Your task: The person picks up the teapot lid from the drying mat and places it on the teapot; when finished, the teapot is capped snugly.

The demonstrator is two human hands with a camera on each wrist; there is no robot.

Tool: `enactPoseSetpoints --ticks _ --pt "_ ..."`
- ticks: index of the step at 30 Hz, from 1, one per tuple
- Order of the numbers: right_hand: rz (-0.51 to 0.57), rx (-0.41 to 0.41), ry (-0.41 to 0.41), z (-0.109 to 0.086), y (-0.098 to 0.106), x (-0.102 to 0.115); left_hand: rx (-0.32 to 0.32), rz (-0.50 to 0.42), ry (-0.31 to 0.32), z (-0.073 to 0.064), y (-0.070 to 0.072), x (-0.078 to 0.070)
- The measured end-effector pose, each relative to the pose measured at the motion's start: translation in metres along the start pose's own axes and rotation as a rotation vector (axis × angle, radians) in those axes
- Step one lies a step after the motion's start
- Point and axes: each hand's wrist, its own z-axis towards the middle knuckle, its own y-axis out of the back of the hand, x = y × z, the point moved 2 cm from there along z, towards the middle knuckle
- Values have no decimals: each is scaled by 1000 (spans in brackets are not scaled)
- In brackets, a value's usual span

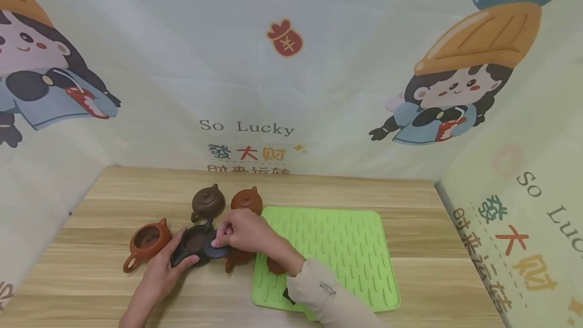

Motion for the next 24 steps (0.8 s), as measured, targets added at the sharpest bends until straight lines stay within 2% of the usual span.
enactPoseSetpoints --ticks 3,11,24 --pt "-20 6 -17 11 -7 7 4 3 1 0 0 0" --pt "-177 15 -113 36 -22 17 38 -17 40 3 3 -3" --pt "-231 -4 -145 58 -35 15 47 -34 51 3 3 -3"
